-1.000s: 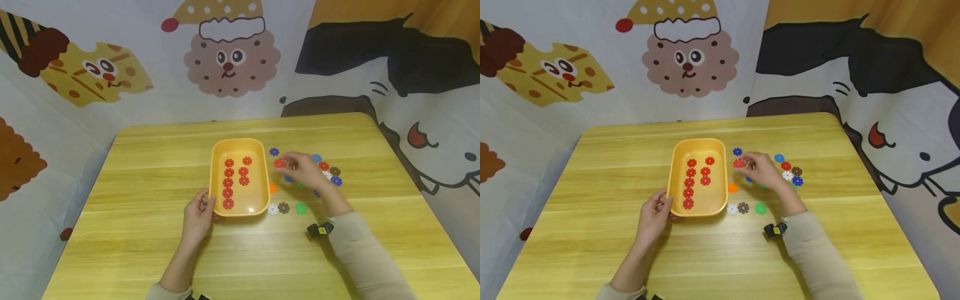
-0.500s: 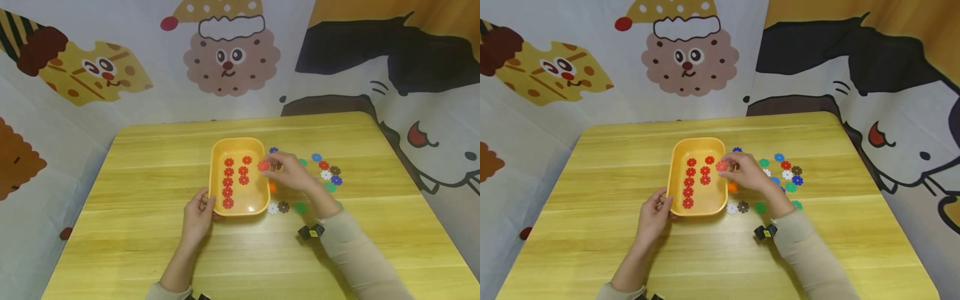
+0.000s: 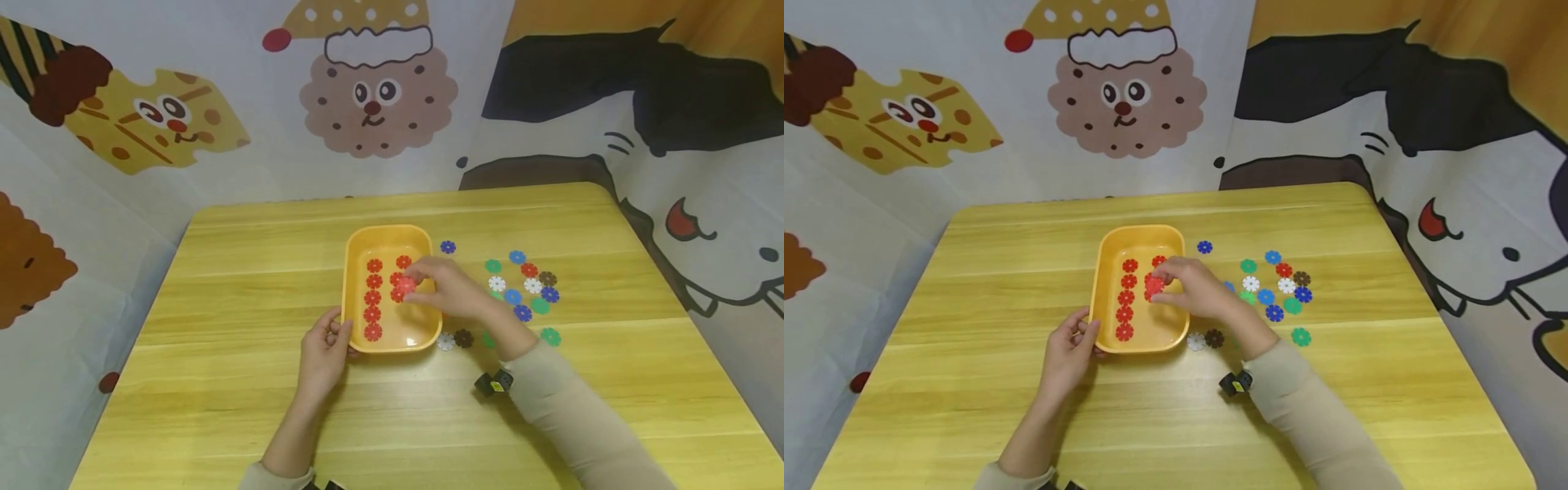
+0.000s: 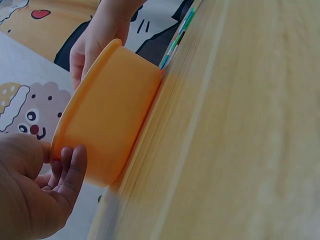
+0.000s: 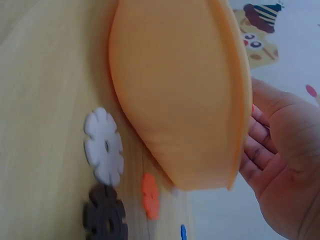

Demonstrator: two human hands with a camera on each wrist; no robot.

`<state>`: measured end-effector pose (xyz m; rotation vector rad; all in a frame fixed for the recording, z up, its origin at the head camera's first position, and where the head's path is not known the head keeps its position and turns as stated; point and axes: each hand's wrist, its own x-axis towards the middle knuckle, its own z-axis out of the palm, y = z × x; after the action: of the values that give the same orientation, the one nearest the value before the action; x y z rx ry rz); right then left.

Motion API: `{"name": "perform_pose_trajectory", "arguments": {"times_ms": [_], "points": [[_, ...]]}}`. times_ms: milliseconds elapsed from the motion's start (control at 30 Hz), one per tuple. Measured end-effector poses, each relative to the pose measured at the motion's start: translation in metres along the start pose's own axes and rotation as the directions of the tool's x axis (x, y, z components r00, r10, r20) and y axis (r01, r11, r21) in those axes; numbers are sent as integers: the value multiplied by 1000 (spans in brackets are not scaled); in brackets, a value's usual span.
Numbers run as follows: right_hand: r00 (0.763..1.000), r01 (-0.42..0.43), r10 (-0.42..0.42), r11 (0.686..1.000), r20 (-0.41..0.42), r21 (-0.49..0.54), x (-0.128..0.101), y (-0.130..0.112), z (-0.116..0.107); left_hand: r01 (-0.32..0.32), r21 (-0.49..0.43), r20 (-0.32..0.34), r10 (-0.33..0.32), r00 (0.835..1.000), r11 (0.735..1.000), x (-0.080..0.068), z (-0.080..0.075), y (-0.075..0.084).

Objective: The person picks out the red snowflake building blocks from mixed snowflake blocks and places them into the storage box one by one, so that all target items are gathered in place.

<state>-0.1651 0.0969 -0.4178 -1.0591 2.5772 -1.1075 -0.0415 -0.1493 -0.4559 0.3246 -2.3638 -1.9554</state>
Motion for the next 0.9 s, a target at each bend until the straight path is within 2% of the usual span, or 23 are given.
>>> {"name": "perform_pose_trajectory", "arguments": {"times_ms": [200, 333, 533, 900], "points": [[995, 38, -29, 995, 94, -93, 9, -8, 10, 4, -6, 3, -4, 1000, 1000, 0, 0, 1], [988, 41, -12, 982, 157, -186, 13, -10, 13, 23, -3, 2, -23, 1000, 1000, 0, 0, 1], [981, 53, 6, 954, 196, -294, 14, -11, 16, 31, -1, 3, -31, 1000, 1000, 0, -1, 1], [972, 53, 28, 940, 234, -336, 15, -12, 16, 15, 2, -2, -15, 1000, 1000, 0, 1, 0]]}}
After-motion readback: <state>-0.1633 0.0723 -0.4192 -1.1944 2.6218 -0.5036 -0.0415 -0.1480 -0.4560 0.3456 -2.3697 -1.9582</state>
